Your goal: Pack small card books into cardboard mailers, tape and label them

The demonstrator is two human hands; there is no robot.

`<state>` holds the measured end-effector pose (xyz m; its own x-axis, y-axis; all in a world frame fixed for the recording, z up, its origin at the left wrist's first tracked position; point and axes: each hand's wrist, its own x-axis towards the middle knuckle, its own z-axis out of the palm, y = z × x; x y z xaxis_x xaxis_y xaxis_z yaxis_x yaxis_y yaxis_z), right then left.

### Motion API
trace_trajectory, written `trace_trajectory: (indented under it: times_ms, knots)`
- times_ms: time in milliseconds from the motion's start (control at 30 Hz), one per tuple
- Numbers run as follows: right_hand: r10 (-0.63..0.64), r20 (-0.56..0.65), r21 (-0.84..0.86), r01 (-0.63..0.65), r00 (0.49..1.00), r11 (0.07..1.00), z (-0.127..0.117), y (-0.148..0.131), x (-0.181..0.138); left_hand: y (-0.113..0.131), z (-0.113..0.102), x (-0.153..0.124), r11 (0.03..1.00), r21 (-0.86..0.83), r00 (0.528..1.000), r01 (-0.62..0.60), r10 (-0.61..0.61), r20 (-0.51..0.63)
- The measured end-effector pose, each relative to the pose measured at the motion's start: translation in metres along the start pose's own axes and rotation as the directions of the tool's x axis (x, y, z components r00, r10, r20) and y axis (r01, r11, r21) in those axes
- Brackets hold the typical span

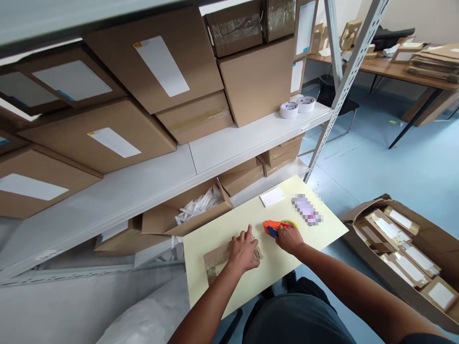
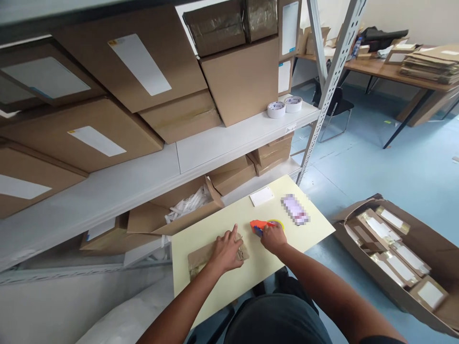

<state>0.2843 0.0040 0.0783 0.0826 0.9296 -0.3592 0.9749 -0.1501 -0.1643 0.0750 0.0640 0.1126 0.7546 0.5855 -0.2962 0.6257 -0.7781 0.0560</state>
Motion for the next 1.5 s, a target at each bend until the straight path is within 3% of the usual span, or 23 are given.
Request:
trace_trajectory:
  times_ms: [133, 233, 400, 500, 600, 667, 733, 800, 867, 933, 1033, 1133, 1200, 1400, 1500]
  knots:
    - [0.022, 0.001, 0.024, -0.022, 1.0, 0.999, 0.023, 0.016, -0.003, 0.007, 0.002, 0.015, 0.999, 0.016, 0.996, -0.043, 0.042, 0.074]
    - [0.012, 0.002, 0.043, -0.012, 1.0, 0.999, 0.038, 0.025, -0.008, 0.002, 0.009, 0.007, 0.996, -0.032, 0.997, -0.08, 0.08, -0.017]
    - [-0.01, -0.016, 0.089, 0.012, 1.0, 0.996, 0.054, 0.035, -0.009, -0.025, 0.025, -0.036, 0.993, -0.08, 0.985, 0.081, -0.092, -0.147]
    - [-0.036, -0.03, 0.116, 0.039, 0.999, 0.993, 0.059, 0.041, -0.008, -0.049, 0.024, -0.052, 0.984, -0.107, 0.983, 0.139, -0.151, -0.108]
    - [-0.062, -0.049, 0.129, 0.068, 0.997, 0.989, 0.06, 0.046, -0.011, -0.075, 0.011, -0.056, 0.924, -0.304, 0.965, 0.232, -0.258, -0.049]
    - [-0.061, -0.089, 0.159, 0.074, 0.994, 0.984, 0.06, 0.049, -0.015, -0.093, 0.002, -0.059, 0.77, -0.569, 0.94, 0.29, -0.341, 0.018]
    - [-0.05, -0.146, 0.217, 0.081, 0.988, 0.973, 0.059, 0.05, -0.02, -0.109, 0.0, -0.067, 0.495, -0.82, 0.926, 0.288, -0.361, 0.107]
    - [-0.048, -0.189, 0.265, 0.099, 0.981, 0.959, 0.057, 0.05, -0.027, -0.118, 0.01, -0.077, 0.19, -0.944, 0.917, 0.268, -0.351, 0.19]
    - [-0.074, -0.22, 0.294, 0.139, 0.973, 0.946, 0.053, 0.05, -0.035, -0.121, 0.029, -0.086, -0.057, -0.96, 0.885, 0.273, -0.377, 0.274]
    - [-0.103, -0.26, 0.324, 0.187, 0.96, 0.927, 0.05, 0.049, -0.043, -0.12, 0.053, -0.091, -0.215, -0.938, 0.83, 0.271, -0.441, 0.341]
    - [-0.121, -0.327, 0.363, 0.243, 0.937, 0.9, 0.046, 0.046, -0.053, -0.115, 0.086, -0.091, -0.326, -0.906, 0.74, 0.269, -0.533, 0.411]
    - [-0.152, -0.377, 0.364, 0.297, 0.914, 0.883, 0.042, 0.043, -0.06, -0.114, 0.101, -0.087, -0.355, -0.879, 0.633, 0.317, -0.612, 0.475]
    - [-0.183, -0.406, 0.353, 0.338, 0.895, 0.872, 0.039, 0.04, -0.063, -0.116, 0.101, -0.085, -0.324, -0.889, 0.593, 0.324, -0.662, 0.458]
    - [-0.245, -0.488, 0.319, 0.432, 0.838, 0.844, 0.031, 0.034, -0.067, -0.116, 0.088, -0.075, -0.172, -0.943, 0.637, 0.285, -0.701, 0.32]
    - [-0.272, -0.502, 0.297, 0.46, 0.821, 0.837, 0.028, 0.033, -0.07, -0.113, 0.081, -0.065, -0.099, -0.948, 0.63, 0.303, -0.725, 0.278]
